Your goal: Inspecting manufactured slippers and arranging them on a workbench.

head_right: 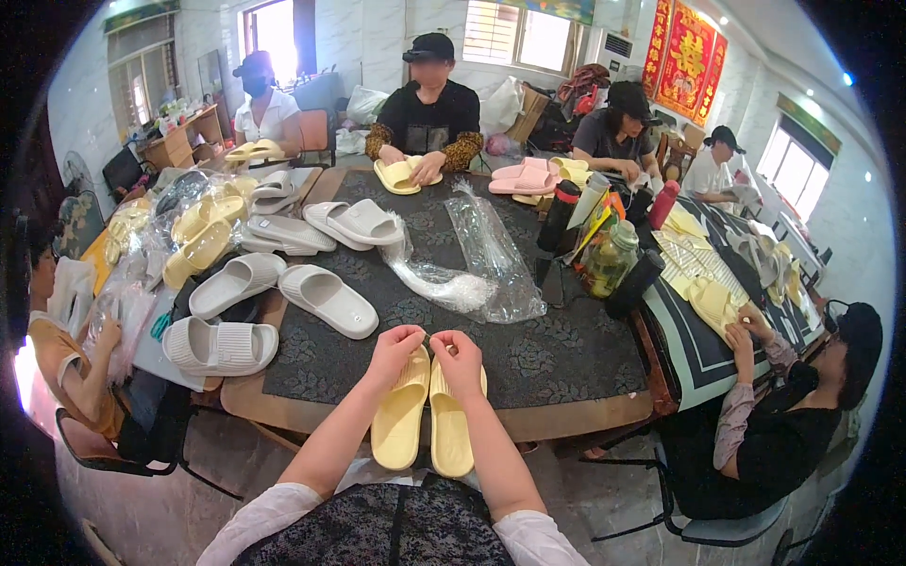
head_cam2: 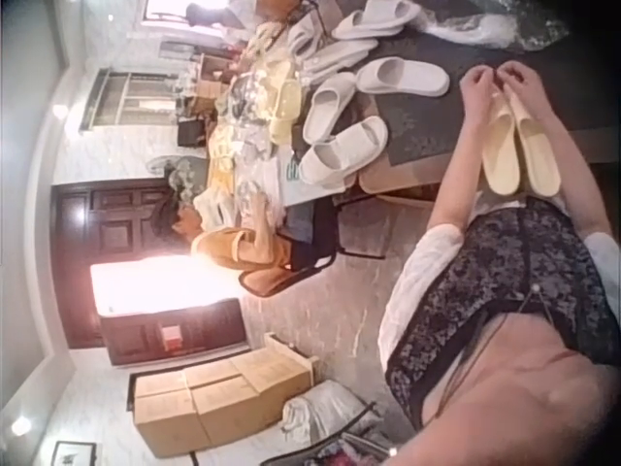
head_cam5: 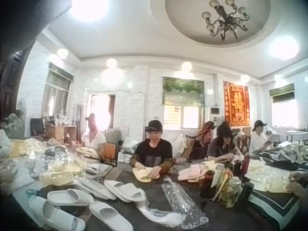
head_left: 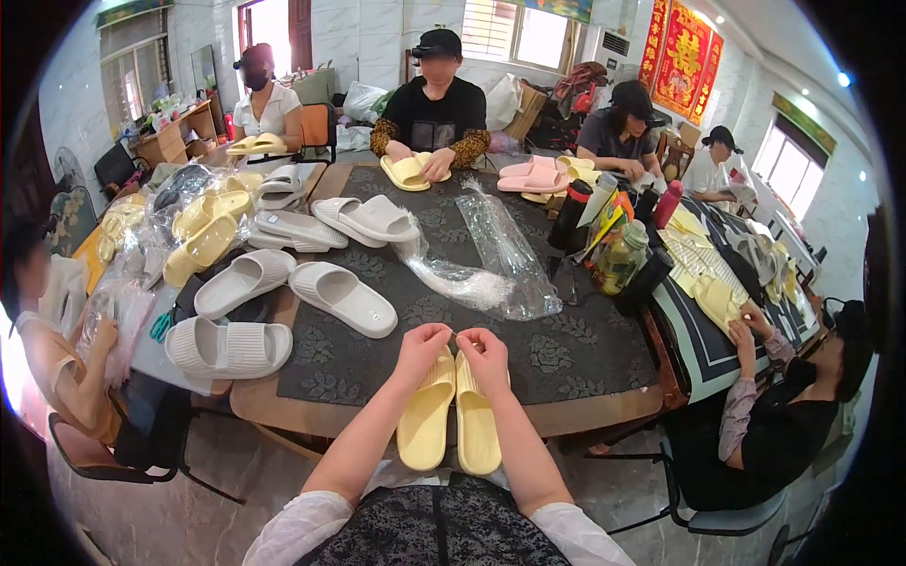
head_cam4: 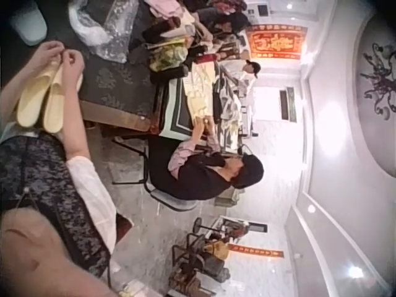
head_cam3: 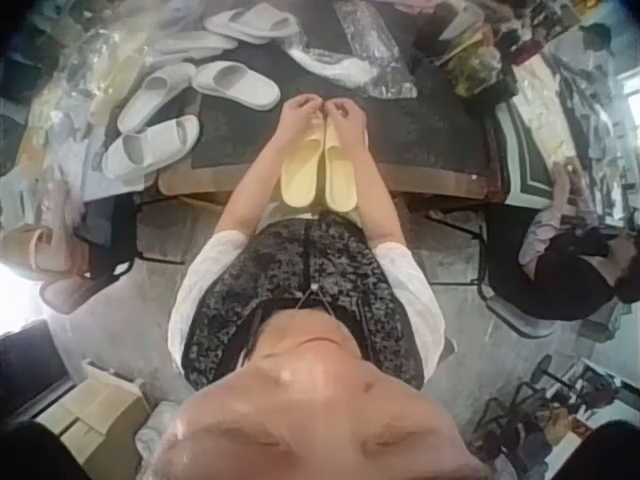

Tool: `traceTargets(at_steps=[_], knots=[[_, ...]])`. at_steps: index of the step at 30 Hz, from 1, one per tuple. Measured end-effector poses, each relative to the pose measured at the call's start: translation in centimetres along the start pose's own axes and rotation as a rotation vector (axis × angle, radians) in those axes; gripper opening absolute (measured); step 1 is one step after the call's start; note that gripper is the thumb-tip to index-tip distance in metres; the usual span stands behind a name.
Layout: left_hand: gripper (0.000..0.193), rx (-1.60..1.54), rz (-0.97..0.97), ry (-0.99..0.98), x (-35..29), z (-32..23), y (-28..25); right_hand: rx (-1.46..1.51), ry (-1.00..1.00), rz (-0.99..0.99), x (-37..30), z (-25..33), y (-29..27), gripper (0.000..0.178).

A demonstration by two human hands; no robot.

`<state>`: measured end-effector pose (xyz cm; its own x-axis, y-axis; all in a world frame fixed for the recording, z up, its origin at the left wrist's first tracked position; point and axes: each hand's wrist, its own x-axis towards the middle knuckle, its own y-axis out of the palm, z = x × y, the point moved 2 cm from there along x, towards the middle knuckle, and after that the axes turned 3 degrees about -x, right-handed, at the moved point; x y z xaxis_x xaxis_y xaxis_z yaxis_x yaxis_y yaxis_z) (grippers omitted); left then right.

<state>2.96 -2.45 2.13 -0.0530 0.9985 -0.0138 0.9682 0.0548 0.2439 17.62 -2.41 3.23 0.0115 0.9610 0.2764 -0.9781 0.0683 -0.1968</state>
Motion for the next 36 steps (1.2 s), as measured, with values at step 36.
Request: traceTargets(at_steps=[36], knots=[[0.016,0.043,0.128,-0.015,0.3,0.3,-0.1,0.059,-0.026,0.054,0.2,-0.1,0.1,0.008]])
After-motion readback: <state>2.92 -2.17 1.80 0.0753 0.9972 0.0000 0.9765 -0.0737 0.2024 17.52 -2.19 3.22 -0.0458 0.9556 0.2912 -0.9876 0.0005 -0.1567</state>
